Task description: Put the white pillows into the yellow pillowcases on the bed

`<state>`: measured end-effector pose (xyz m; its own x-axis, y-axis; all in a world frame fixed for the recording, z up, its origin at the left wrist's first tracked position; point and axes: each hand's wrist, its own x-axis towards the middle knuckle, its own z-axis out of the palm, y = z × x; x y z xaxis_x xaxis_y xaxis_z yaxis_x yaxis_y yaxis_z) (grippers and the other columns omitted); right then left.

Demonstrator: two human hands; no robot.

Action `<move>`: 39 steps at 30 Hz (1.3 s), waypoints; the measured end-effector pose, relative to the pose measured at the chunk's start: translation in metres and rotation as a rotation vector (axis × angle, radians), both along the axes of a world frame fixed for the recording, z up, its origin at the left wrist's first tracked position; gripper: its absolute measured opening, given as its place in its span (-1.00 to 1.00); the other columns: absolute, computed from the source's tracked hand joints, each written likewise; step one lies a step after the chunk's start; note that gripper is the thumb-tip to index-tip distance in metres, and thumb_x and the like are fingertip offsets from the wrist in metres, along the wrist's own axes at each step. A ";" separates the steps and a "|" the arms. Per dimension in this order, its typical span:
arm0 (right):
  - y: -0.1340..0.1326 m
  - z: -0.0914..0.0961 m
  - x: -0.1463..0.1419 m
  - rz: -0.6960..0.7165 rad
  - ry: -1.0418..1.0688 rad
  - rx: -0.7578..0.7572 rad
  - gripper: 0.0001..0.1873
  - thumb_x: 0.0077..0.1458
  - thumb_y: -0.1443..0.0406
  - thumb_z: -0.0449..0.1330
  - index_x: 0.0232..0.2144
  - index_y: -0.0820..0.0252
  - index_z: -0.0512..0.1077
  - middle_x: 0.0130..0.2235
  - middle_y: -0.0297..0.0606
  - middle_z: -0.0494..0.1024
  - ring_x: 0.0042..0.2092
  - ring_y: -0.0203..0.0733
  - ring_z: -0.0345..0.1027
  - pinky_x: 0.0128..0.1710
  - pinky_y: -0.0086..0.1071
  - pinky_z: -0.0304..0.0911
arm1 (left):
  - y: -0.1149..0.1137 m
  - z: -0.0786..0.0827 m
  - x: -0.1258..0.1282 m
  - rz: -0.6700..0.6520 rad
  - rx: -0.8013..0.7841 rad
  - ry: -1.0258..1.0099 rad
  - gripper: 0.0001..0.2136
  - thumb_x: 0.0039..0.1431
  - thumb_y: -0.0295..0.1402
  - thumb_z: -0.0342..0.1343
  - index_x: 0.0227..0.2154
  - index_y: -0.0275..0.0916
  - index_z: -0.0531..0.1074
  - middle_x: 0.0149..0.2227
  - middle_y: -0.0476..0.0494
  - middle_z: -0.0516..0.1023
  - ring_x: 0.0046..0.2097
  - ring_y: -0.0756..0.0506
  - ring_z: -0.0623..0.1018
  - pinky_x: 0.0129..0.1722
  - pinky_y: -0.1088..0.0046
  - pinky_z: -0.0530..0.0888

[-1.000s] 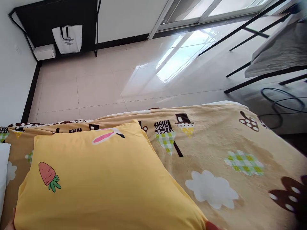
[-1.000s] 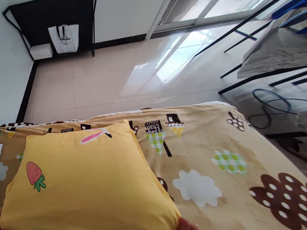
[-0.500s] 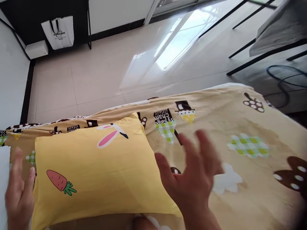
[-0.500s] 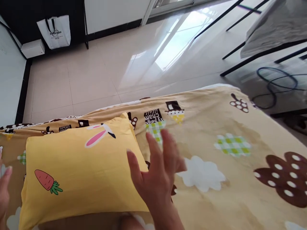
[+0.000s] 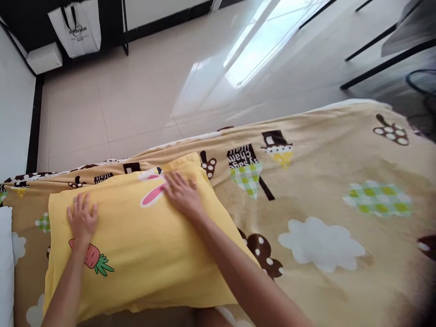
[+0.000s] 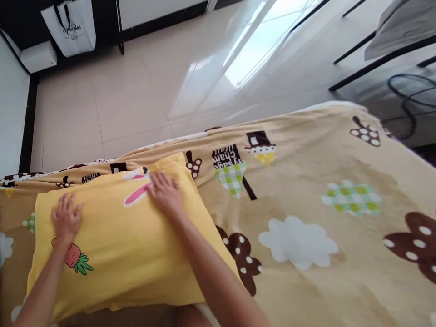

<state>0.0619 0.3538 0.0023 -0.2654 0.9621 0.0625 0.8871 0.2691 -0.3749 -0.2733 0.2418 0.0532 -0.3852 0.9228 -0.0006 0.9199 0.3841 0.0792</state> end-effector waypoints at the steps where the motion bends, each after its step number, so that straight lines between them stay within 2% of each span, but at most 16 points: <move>1: 0.017 0.002 0.023 -0.022 -0.002 -0.005 -0.34 0.32 0.00 -0.26 0.13 0.31 0.35 0.17 0.05 0.37 0.24 0.04 0.16 0.23 0.03 -0.12 | 0.000 0.007 -0.030 0.089 -0.033 -0.006 -0.45 0.31 -0.07 -0.23 0.27 -0.19 0.16 0.34 -0.27 0.11 0.37 -0.25 0.06 0.30 -0.12 -0.06; 4: 0.052 0.021 0.056 -0.010 0.022 0.011 -0.31 0.30 -0.05 -0.26 -0.03 0.29 0.46 0.05 0.04 0.48 0.16 0.04 0.27 0.22 0.01 -0.10 | 0.006 0.032 -0.100 0.213 -0.205 -0.123 -0.47 0.30 -0.06 -0.22 0.22 -0.20 0.25 0.31 -0.29 0.19 0.34 -0.27 0.13 0.27 -0.10 0.04; 6: 0.053 0.042 0.033 -0.022 0.068 0.060 -0.33 0.31 -0.03 -0.25 -0.01 0.34 0.42 0.09 0.09 0.44 0.21 0.07 0.20 0.23 0.07 -0.17 | 0.017 0.047 -0.108 0.228 -0.241 -0.139 -0.46 0.30 -0.09 -0.21 0.18 -0.31 0.29 0.27 -0.37 0.25 0.31 -0.30 0.18 0.26 -0.09 0.09; 8: 0.032 0.060 -0.020 -0.044 0.133 0.102 -0.37 0.33 0.05 -0.22 0.12 0.43 0.29 0.19 0.16 0.33 0.27 0.10 0.08 0.24 0.10 -0.19 | 0.027 0.054 -0.077 0.140 -0.126 -0.101 -0.47 0.31 -0.14 -0.24 0.20 -0.36 0.25 0.28 -0.38 0.23 0.33 -0.29 0.17 0.27 -0.03 0.12; 10: -0.005 0.068 -0.083 0.062 0.164 0.109 -0.50 0.32 0.13 -0.13 0.19 0.23 0.24 0.23 -0.07 0.32 0.28 -0.04 0.08 0.25 -0.06 -0.11 | 0.032 0.046 -0.020 -0.089 0.041 -0.092 -0.50 0.34 -0.24 -0.28 0.27 -0.29 0.14 0.33 -0.24 0.15 0.36 -0.19 0.09 0.29 0.11 0.13; 12: -0.041 0.062 -0.132 0.213 0.207 0.057 -0.54 0.29 0.27 -0.08 0.18 0.23 0.26 0.22 -0.09 0.35 0.28 -0.09 0.09 0.26 -0.11 -0.10 | 0.030 0.026 0.036 -0.285 0.044 -0.109 -0.52 0.33 -0.35 -0.29 0.29 -0.21 0.12 0.33 -0.16 0.16 0.36 -0.13 0.11 0.31 0.17 0.09; 14: -0.062 0.047 -0.151 0.319 0.224 0.021 -0.53 0.26 0.31 -0.07 0.18 0.26 0.28 0.21 -0.09 0.35 0.27 -0.10 0.11 0.25 -0.14 -0.08 | 0.022 0.005 0.066 -0.367 0.000 -0.094 -0.53 0.32 -0.36 -0.25 0.26 -0.24 0.18 0.31 -0.19 0.20 0.34 -0.14 0.15 0.31 0.18 0.08; 16: -0.062 0.034 -0.134 0.302 0.205 0.016 -0.54 0.26 0.31 -0.07 0.15 0.30 0.31 0.20 -0.07 0.37 0.26 -0.10 0.13 0.25 -0.14 -0.08 | 0.014 -0.004 0.061 -0.340 -0.021 -0.060 -0.53 0.32 -0.29 -0.20 0.25 -0.27 0.20 0.32 -0.23 0.18 0.34 -0.16 0.14 0.32 0.16 0.06; 19: -0.040 0.034 -0.062 0.120 0.096 0.038 -0.53 0.26 0.28 -0.09 0.14 0.32 0.34 0.17 -0.01 0.39 0.24 -0.03 0.17 0.23 -0.08 -0.05 | -0.007 0.010 0.013 -0.159 -0.008 -0.004 -0.51 0.32 -0.18 -0.20 0.25 -0.23 0.21 0.32 -0.23 0.17 0.35 -0.19 0.13 0.32 0.07 0.02; 22: -0.037 0.049 0.010 0.059 -0.030 0.040 -0.48 0.30 0.18 -0.14 0.20 0.27 0.26 0.21 -0.04 0.34 0.26 -0.05 0.16 0.21 -0.08 0.00 | -0.053 0.032 -0.022 0.007 -0.003 0.011 -0.49 0.33 -0.15 -0.27 0.28 -0.18 0.13 0.34 -0.23 0.12 0.36 -0.20 0.10 0.29 0.00 0.06; 24: -0.058 0.055 0.033 -0.043 -0.102 0.051 -0.45 0.30 0.12 -0.15 0.24 0.18 0.22 0.26 -0.05 0.27 0.28 0.00 0.12 0.19 -0.04 0.01 | -0.092 0.032 -0.023 0.048 0.002 0.003 -0.47 0.33 -0.15 -0.28 0.32 -0.14 0.01 0.36 -0.19 0.06 0.38 -0.19 0.05 0.28 0.00 0.09; 27: -0.100 0.046 0.031 -0.046 -0.126 0.047 -0.41 0.28 0.10 -0.14 0.32 0.02 0.04 0.30 -0.15 0.20 0.29 -0.04 0.08 0.24 -0.05 -0.11 | -0.135 0.011 -0.007 0.069 0.035 0.015 -0.45 0.31 -0.20 -0.26 0.35 -0.01 -0.13 0.37 -0.11 0.03 0.38 -0.19 0.05 0.29 -0.03 0.05; 29: -0.118 0.031 0.023 -0.065 -0.120 0.088 -0.36 0.28 0.14 -0.14 0.36 0.02 -0.12 0.30 -0.13 0.21 0.28 -0.04 0.12 0.26 -0.03 -0.16 | -0.146 -0.010 0.001 0.105 0.084 0.050 -0.42 0.29 -0.23 -0.26 0.35 -0.04 -0.18 0.38 -0.14 0.02 0.38 -0.20 0.05 0.31 -0.03 0.00; 32: -0.125 0.007 0.017 -0.076 -0.114 0.150 -0.29 0.25 0.19 -0.12 0.38 0.07 -0.25 0.27 -0.04 0.25 0.24 0.03 0.18 0.23 0.02 -0.13 | -0.143 -0.041 0.001 0.151 0.127 0.087 -0.39 0.25 -0.28 -0.30 0.36 -0.22 -0.20 0.36 -0.28 0.04 0.38 -0.21 0.03 0.32 0.00 -0.04; 36: -0.124 -0.016 0.021 -0.019 -0.122 0.152 -0.23 0.20 0.22 -0.09 0.38 0.09 -0.30 0.21 0.00 0.34 0.19 0.08 0.25 0.16 0.03 -0.02 | -0.135 -0.074 -0.008 0.223 0.052 0.104 -0.35 0.21 -0.28 -0.34 0.34 -0.46 -0.14 0.31 -0.47 0.13 0.39 -0.24 0.00 0.32 -0.02 -0.06; 39: -0.129 -0.032 0.027 -0.001 -0.125 0.171 -0.20 0.17 0.23 -0.08 0.38 0.10 -0.32 0.17 0.00 0.39 0.13 0.13 0.31 0.09 0.04 0.06 | -0.137 -0.094 -0.011 0.234 0.025 0.090 -0.33 0.20 -0.25 -0.31 0.33 -0.50 -0.14 0.28 -0.54 0.18 0.38 -0.28 0.00 0.30 -0.07 -0.08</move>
<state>0.0888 0.2246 -0.0294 -0.2799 0.9408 0.1913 0.9242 0.3180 -0.2115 -0.2840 0.1046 -0.0403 -0.5859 0.8078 0.0653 0.8099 0.5864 0.0133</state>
